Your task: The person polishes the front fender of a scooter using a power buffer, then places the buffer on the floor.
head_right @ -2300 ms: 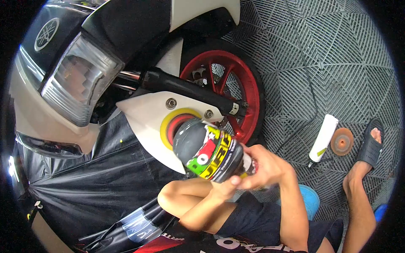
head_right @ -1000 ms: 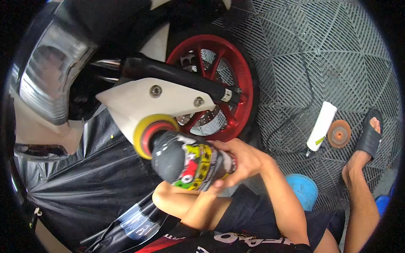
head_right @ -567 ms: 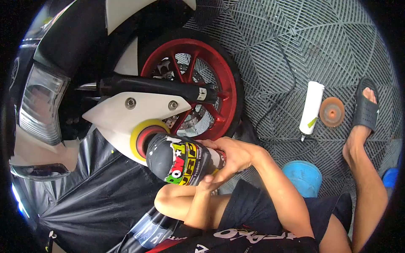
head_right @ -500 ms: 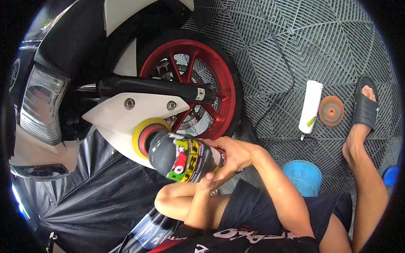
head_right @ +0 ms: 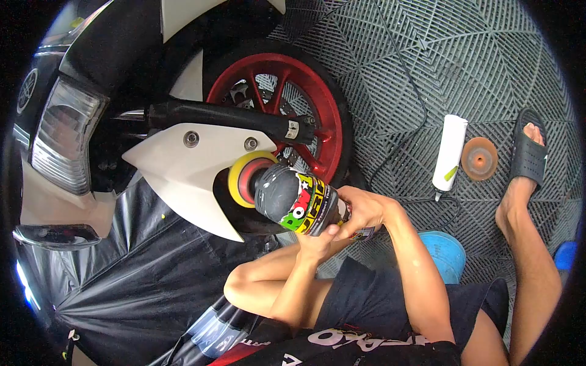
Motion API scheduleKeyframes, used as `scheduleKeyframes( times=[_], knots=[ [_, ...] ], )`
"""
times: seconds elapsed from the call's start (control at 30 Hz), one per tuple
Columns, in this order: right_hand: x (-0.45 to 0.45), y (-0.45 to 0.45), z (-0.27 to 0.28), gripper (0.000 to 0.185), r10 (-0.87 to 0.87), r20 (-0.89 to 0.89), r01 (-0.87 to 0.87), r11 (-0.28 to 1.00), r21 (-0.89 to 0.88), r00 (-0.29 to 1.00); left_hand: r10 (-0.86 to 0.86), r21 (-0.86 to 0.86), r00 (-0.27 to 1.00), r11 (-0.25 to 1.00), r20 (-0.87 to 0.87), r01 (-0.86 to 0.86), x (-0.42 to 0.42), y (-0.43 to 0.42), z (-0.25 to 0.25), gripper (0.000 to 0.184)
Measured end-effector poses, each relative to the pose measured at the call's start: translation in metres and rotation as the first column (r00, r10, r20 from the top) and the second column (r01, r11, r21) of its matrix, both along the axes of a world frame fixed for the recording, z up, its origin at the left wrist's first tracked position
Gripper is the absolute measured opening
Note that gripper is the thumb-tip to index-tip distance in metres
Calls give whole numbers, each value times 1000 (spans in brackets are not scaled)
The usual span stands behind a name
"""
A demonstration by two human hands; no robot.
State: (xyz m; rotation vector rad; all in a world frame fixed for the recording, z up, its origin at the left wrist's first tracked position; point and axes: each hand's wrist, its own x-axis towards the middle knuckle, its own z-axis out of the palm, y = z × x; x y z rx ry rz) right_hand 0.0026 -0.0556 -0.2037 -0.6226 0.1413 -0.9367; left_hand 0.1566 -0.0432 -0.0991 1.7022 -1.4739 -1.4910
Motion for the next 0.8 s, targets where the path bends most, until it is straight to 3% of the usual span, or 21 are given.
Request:
scheduleKeyframes(
  times=[0.1,0.17,0.37,0.47,0.57,0.63,0.77,0.8],
  knots=[
    [-3,-1,8,62,17,-63,-16,1000,11,998,-57,-104,992,994,-114,45,4,-3,-3,71],
    [-7,-3,13,63,27,-48,-26,999,21,998,-21,-39,984,999,-179,14,10,-2,-2,72],
    [-5,7,-5,57,-85,-135,86,996,3,987,-59,-26,995,998,-83,57,-4,-4,-7,65],
    [-1,10,-20,60,-58,-127,62,998,20,990,-72,-24,997,997,-27,72,-6,-4,-14,67],
    [-3,8,-17,67,-74,-154,79,997,23,985,-8,-68,989,998,-146,-2,-14,-6,-15,65],
    [-1,7,-13,71,-114,-194,120,993,17,974,-7,-32,990,999,-138,3,-8,-10,-10,65],
    [-5,6,-15,75,81,-256,-106,991,-85,963,16,-70,999,997,-33,-18,1,10,-12,70],
    [-16,3,-8,68,159,-177,-177,980,-91,971,16,-76,1000,997,15,-14,-2,17,-14,79]
  ],
)
